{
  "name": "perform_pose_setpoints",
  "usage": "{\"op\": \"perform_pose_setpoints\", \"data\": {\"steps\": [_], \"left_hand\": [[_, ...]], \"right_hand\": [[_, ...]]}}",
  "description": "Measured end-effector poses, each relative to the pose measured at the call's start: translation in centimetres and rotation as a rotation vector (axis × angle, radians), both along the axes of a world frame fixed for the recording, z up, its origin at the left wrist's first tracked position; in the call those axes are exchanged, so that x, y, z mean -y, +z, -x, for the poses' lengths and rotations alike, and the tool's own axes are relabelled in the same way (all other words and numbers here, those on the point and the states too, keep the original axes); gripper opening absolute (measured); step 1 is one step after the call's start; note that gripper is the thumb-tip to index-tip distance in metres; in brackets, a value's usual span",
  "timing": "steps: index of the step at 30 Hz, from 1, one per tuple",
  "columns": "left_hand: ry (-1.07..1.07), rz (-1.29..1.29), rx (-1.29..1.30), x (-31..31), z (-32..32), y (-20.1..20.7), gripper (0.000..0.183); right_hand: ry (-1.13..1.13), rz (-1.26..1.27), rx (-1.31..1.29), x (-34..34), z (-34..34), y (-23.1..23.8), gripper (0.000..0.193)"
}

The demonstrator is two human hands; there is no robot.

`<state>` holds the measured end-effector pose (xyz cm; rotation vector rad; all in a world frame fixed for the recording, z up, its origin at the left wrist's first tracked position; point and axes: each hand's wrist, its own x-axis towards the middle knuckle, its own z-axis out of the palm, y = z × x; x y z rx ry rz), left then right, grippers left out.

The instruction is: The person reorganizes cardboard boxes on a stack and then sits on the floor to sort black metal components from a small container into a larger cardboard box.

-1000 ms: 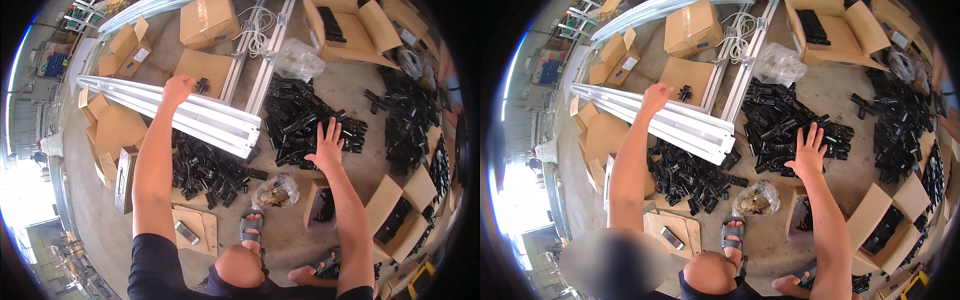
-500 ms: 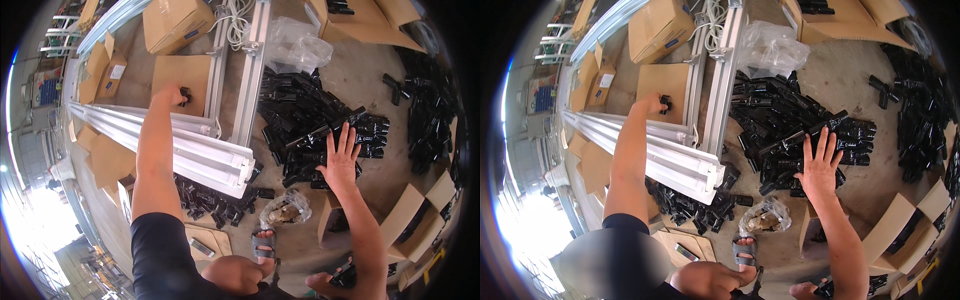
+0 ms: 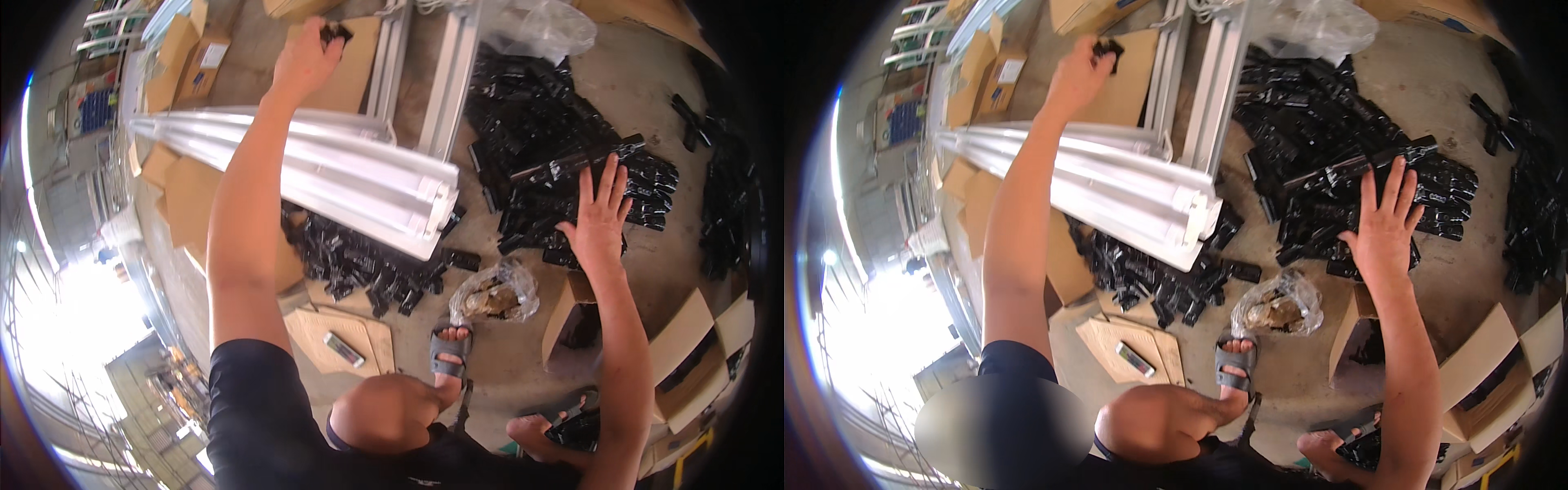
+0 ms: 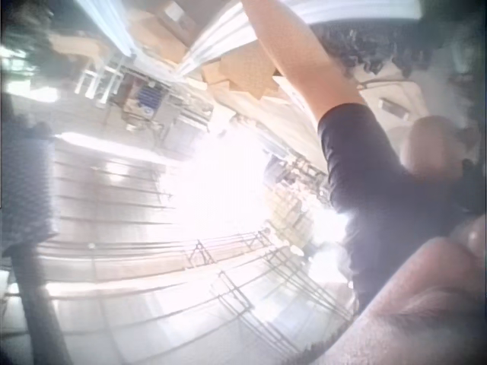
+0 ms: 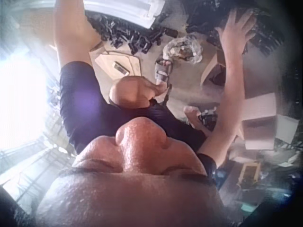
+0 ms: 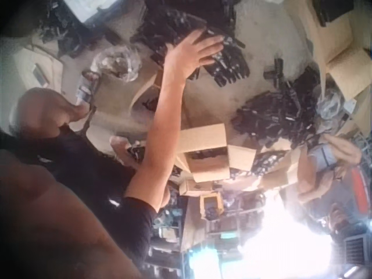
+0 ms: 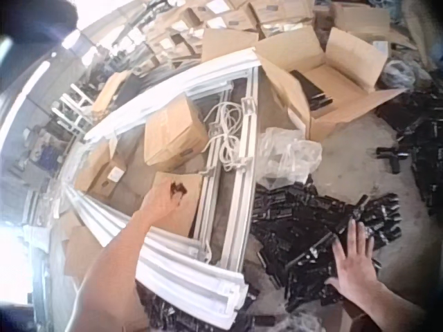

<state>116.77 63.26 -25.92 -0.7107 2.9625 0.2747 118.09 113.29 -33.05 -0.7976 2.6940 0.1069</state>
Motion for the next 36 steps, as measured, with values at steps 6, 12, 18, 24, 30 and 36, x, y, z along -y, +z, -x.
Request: {"op": "perform_pose_setpoints", "data": {"steps": [6, 12, 18, 24, 30, 36], "left_hand": [[0.173, -0.364, -0.583, -11.5, -13.7, 13.7, 0.043], [0.296, -0.276, -0.273, -14.7, -28.7, 16.1, 0.041], [0.15, -0.263, -0.281, -18.4, -34.4, 18.7, 0.046], [-0.249, -0.34, -0.485, -28.6, -30.7, 23.4, 0.043], [-0.584, -0.458, -0.755, -42.4, -27.8, 31.9, 0.037], [-0.699, -0.798, -0.704, -52.7, -27.0, 34.0, 0.031]], "right_hand": [[-0.022, 0.045, 0.001, -0.1, -0.6, -0.5, 0.111], [-0.071, 0.022, -0.047, -0.7, -1.4, 1.7, 0.111], [-0.05, 0.458, -0.044, -4.1, -13.6, 6.8, 0.091], [-0.012, 0.395, 0.033, -9.7, -34.0, 11.0, 0.07], [0.093, 0.367, 0.37, -10.9, -45.6, 11.2, 0.025], [0.033, 0.535, 0.427, -22.0, -32.8, 23.8, 0.026]]}}
